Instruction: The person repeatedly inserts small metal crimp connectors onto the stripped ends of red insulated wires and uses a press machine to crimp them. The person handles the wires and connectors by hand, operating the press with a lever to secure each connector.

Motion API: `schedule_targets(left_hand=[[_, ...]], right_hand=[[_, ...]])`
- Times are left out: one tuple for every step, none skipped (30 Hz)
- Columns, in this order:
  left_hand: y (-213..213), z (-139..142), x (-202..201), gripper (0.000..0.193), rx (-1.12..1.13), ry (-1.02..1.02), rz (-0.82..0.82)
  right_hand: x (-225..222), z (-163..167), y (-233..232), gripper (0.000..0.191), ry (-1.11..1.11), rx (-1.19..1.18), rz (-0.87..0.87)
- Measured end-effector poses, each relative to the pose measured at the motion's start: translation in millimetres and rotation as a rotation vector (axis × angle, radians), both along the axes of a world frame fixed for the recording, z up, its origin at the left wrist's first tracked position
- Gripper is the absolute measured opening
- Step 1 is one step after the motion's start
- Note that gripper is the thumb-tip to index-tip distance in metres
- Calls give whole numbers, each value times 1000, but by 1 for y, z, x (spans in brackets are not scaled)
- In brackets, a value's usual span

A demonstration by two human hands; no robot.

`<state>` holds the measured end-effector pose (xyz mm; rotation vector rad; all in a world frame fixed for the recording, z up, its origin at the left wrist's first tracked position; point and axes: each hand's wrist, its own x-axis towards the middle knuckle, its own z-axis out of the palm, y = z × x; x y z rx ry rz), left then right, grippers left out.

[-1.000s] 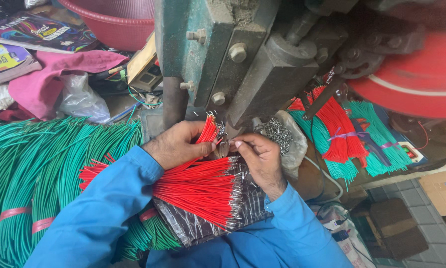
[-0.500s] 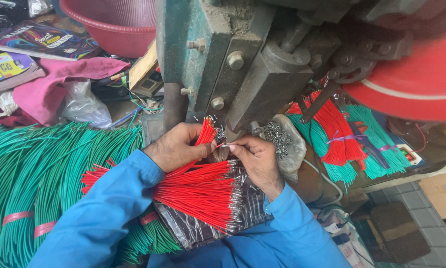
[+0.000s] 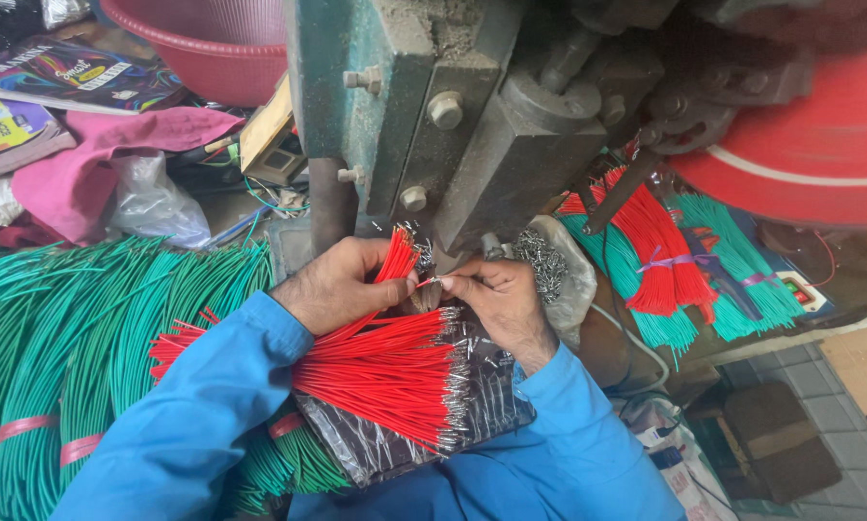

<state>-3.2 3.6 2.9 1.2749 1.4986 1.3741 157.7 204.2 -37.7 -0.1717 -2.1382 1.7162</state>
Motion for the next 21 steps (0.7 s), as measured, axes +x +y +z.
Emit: schedule_targets(left_hand=[[0, -1, 0, 18, -5, -4, 4], [0, -2, 0, 18, -10, -7, 8], [0, -3, 0, 18, -15, -9, 12], [1, -4, 0, 18, -12, -3, 21], [1, -4, 0, 18, -9, 4, 29], [1, -5, 0, 17, -6, 11, 38], [1, -5, 0, 17, -1, 0, 30], [1, -5, -1, 17, 4, -11, 22], [0, -5, -1, 17, 9, -22, 15], [0, -5, 0, 16, 9, -45, 15], [0, -5, 1, 15, 9, -68, 14], [0, -4, 1, 14, 8, -91, 12], [-1, -4, 1, 14, 5, -37, -6], [-2, -3, 0, 16, 5, 16, -22], [-2, -3, 0, 17, 2, 67, -40], [-2, -3, 0, 16, 7, 35, -36], [-2, -4, 1, 15, 12, 5, -33], [-2, -5, 1, 14, 17, -24, -30], [-1, -5, 0, 12, 4, -47, -16], [-1, -6, -1, 12, -9, -68, -4], [-1, -6, -1, 13, -21, -90, 9]], right_hand=[[0, -1, 1, 10, 19, -20, 12], [-2, -2, 1, 11, 39, -40, 24], [-2, -2, 2, 12, 59, -60, 37], [-2, -2, 3, 11, 43, 0, 11], [-2, -1, 2, 10, 27, 60, -14], [-1, 0, 1, 9, 10, 119, -38], [-1, 1, -1, 9, 1, 77, -30], [0, 3, -3, 9, -9, 36, -22], [1, 6, -7, 9, -18, -5, -12], [5, 9, -11, 12, -17, -31, -23], [11, 12, -15, 15, -17, -56, -34], [16, 16, -19, 19, -15, -82, -46], [22, 21, -23, 17, 48, -2, -17], [27, 28, -23, 15, 111, 79, 15], [32, 35, -23, 13, 171, 159, 45], [38, 40, -23, 13, 80, 276, -1], [45, 46, -24, 13, -11, 393, -48], [48, 50, -24, 13, -102, 509, -94], [49, 52, -25, 14, -162, 591, -105], [50, 54, -25, 16, -223, 674, -117], [51, 54, -26, 17, -283, 757, -129]])
